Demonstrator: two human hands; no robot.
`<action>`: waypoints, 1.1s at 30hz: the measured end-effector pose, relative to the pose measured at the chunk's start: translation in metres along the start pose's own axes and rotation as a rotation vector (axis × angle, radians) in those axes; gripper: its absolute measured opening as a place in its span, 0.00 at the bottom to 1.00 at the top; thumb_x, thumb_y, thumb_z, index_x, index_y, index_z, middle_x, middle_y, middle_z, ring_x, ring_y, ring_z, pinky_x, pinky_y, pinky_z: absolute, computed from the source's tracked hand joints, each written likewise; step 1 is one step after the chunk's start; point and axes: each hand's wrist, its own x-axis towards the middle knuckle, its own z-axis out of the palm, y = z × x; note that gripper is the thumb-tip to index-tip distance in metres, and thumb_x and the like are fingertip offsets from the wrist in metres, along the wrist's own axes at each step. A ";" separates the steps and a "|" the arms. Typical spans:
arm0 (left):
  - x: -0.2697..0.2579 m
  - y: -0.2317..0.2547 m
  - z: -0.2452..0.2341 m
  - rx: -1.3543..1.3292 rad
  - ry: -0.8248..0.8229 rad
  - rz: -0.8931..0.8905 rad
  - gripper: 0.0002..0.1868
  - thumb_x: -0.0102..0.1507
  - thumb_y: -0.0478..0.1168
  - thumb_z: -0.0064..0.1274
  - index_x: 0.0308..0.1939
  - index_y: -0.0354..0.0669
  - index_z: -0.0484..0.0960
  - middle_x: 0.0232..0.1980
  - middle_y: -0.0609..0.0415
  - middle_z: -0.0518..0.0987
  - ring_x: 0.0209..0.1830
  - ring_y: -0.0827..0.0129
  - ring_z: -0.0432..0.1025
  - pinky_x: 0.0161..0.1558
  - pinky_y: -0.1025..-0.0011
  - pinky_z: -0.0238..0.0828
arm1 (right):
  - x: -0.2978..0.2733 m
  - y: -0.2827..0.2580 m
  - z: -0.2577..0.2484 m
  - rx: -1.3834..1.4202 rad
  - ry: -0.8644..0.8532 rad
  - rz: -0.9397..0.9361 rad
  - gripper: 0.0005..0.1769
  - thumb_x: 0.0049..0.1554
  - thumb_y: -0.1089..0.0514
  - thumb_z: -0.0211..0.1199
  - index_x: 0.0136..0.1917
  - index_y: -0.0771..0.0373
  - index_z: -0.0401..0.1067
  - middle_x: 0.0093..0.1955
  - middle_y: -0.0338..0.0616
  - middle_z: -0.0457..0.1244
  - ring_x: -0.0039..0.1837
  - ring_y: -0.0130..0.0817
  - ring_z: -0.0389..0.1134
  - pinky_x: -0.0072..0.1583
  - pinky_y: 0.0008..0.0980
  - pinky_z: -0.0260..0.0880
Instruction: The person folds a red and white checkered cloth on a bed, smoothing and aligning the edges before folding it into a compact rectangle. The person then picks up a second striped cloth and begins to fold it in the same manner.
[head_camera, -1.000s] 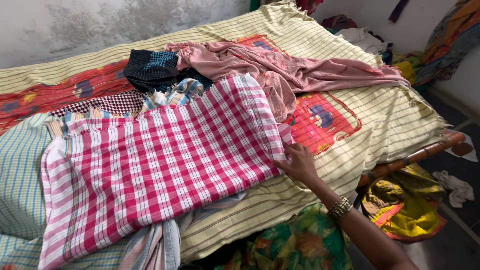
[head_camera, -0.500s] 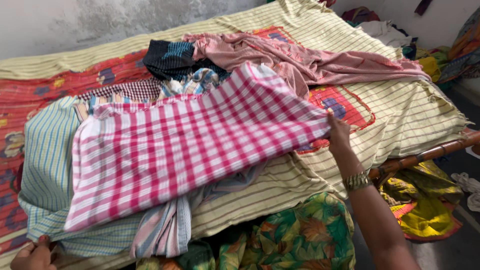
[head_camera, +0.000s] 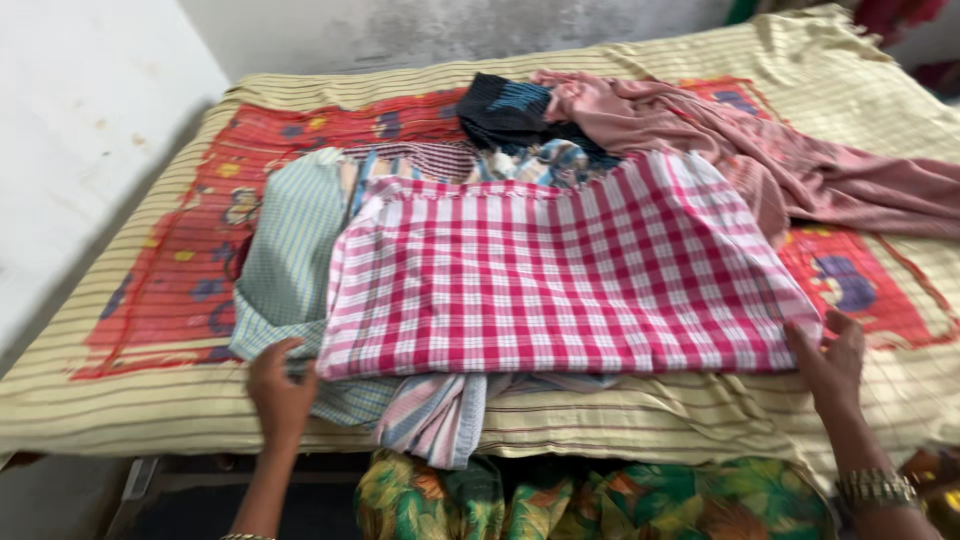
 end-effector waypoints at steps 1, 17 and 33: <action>0.003 0.016 0.001 0.019 -0.060 0.076 0.26 0.55 0.39 0.64 0.58 0.45 0.80 0.60 0.49 0.80 0.66 0.55 0.70 0.71 0.56 0.63 | -0.007 -0.009 -0.001 -0.123 0.006 -0.130 0.43 0.57 0.44 0.74 0.74 0.70 0.62 0.69 0.60 0.59 0.67 0.50 0.62 0.64 0.47 0.64; 0.019 0.087 -0.012 0.102 -0.051 0.293 0.27 0.60 0.24 0.55 0.58 0.56 0.85 0.50 0.58 0.81 0.57 0.62 0.74 0.62 0.59 0.66 | -0.020 -0.061 -0.017 -0.405 -0.171 -0.514 0.23 0.53 0.70 0.60 0.60 0.53 0.75 0.60 0.39 0.69 0.66 0.43 0.67 0.68 0.42 0.66; -0.025 0.059 -0.063 -0.220 0.584 0.120 0.07 0.67 0.32 0.46 0.44 0.31 0.77 0.42 0.47 0.75 0.45 0.62 0.70 0.50 0.66 0.68 | -0.037 -0.081 -0.123 -0.350 0.168 -0.717 0.08 0.55 0.60 0.56 0.38 0.58 0.75 0.43 0.45 0.68 0.46 0.39 0.65 0.48 0.40 0.59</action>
